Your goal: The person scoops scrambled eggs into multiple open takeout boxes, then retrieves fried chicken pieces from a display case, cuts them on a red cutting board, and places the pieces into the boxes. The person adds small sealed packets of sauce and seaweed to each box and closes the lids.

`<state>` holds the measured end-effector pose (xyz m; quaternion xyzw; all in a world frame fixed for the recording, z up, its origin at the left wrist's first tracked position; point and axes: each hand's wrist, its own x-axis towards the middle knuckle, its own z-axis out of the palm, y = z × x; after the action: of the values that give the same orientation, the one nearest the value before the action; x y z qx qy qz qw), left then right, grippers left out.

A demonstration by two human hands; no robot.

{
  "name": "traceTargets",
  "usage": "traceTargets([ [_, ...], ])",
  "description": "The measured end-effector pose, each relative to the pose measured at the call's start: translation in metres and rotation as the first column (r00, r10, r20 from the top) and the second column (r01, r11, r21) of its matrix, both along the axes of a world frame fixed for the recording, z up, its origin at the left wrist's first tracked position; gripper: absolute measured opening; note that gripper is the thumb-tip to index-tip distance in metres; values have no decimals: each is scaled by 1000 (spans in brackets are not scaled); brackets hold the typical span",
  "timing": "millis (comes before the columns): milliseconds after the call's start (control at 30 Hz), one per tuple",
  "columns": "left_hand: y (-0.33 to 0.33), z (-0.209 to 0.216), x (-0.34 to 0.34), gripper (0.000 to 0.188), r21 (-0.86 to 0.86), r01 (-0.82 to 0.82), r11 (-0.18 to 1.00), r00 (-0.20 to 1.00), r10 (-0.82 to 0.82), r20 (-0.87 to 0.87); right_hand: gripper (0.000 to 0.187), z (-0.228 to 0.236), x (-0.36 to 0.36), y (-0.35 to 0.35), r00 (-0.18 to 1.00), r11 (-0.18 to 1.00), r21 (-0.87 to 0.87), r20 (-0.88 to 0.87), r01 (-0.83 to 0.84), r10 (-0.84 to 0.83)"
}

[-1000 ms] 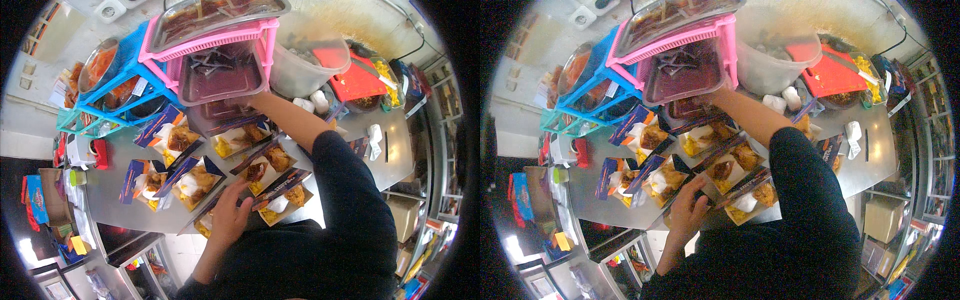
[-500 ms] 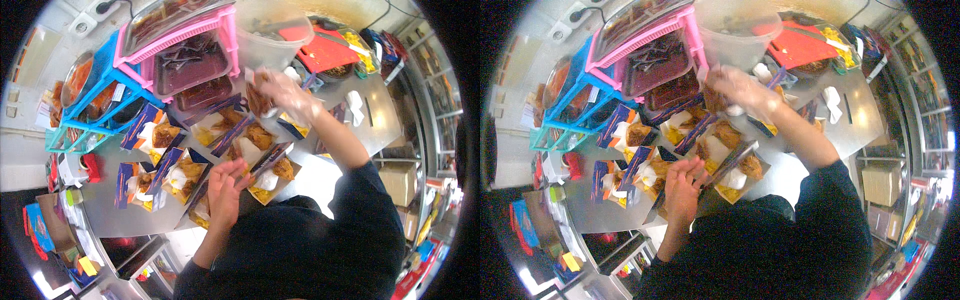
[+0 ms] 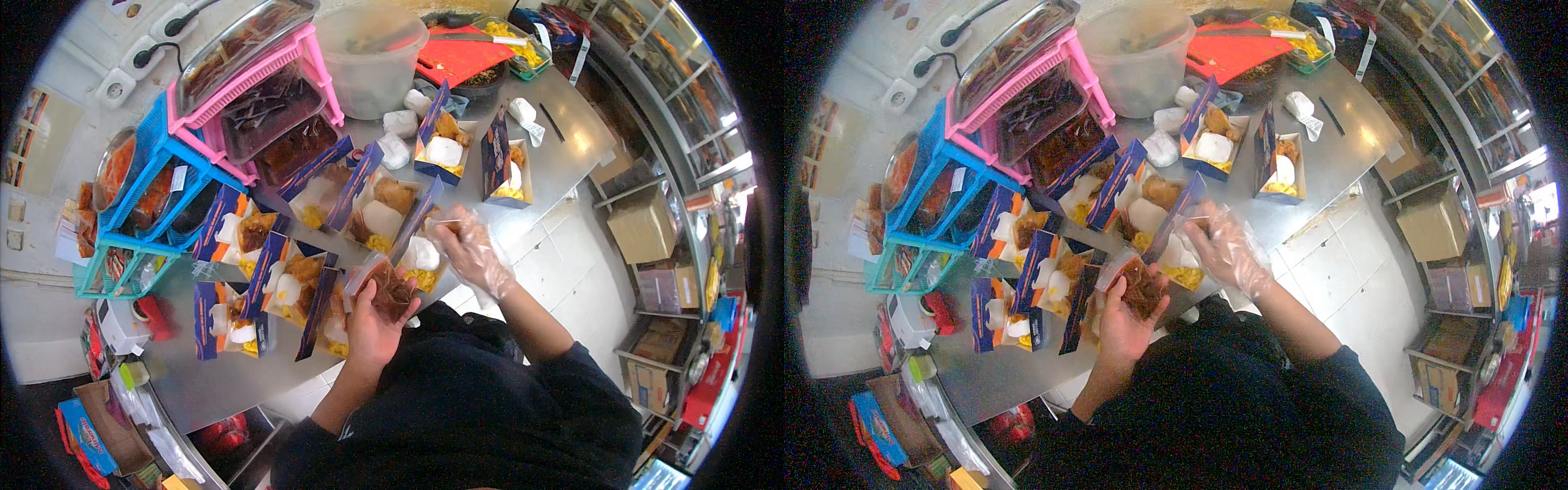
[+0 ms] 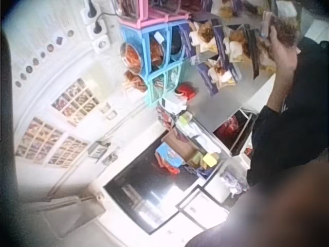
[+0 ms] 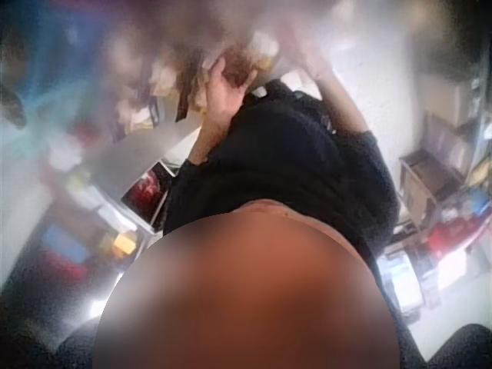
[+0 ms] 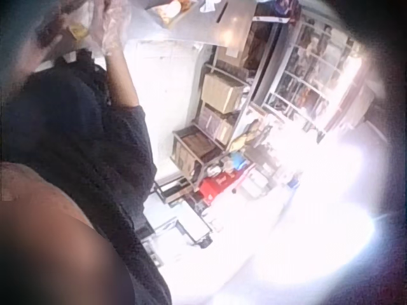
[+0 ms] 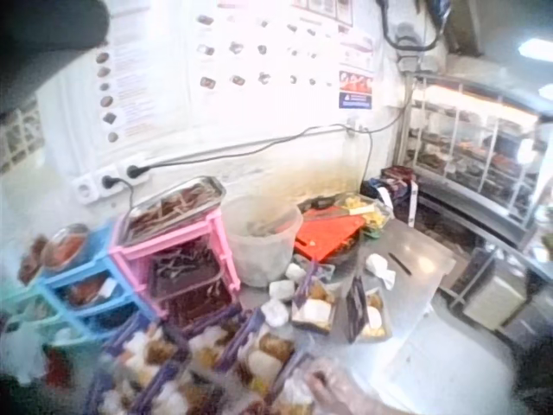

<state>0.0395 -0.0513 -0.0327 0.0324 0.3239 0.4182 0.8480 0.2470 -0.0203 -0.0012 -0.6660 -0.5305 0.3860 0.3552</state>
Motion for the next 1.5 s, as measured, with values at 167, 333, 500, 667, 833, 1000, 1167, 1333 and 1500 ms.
traceTargets([
  [167, -10, 8, 5, 34, 44, -102, 994, 976, 108, -188, 22, 0, -22, -24, 898, 910, 278, 400, -308, 182],
  [333, 0, 15, 23, 32, 99, 11, 995, 977, 11, -214, 19, 14, -23, -20, 875, 871, 95, 93, -483, 475],
  [500, 25, 16, 59, 30, 162, 10, 987, 994, 8, -107, 14, 2, 48, 27, 881, 770, 442, 124, -461, 457],
  [667, 60, 16, 112, 38, 115, -50, 992, 999, 48, 15, 17, 11, 131, 89, 978, 892, 401, 72, -208, 196],
  [833, 77, 20, 165, 43, 91, -108, 990, 994, 107, 13, 19, 35, 157, 106, 881, 870, 327, 421, -369, 215],
  [1000, 75, 15, 210, 37, 182, 8, 983, 913, 67, -402, 20, 21, 157, 79, 827, 837, 64, 212, -543, 520],
  [1167, 78, 13, 224, 29, 92, -52, 994, 972, 71, -224, 23, 1, 215, 74, 865, 823, 266, 154, -501, 477],
  [1333, 96, 32, 179, 28, 341, -285, 896, 889, 380, -255, 25, -14, 271, 75, 913, 901, 403, 408, -158, -22],
  [1500, 164, 44, 68, 28, 415, -362, 835, 648, 545, -531, 30, -25, 273, 105, 924, 999, -11, 381, 45, -38],
])
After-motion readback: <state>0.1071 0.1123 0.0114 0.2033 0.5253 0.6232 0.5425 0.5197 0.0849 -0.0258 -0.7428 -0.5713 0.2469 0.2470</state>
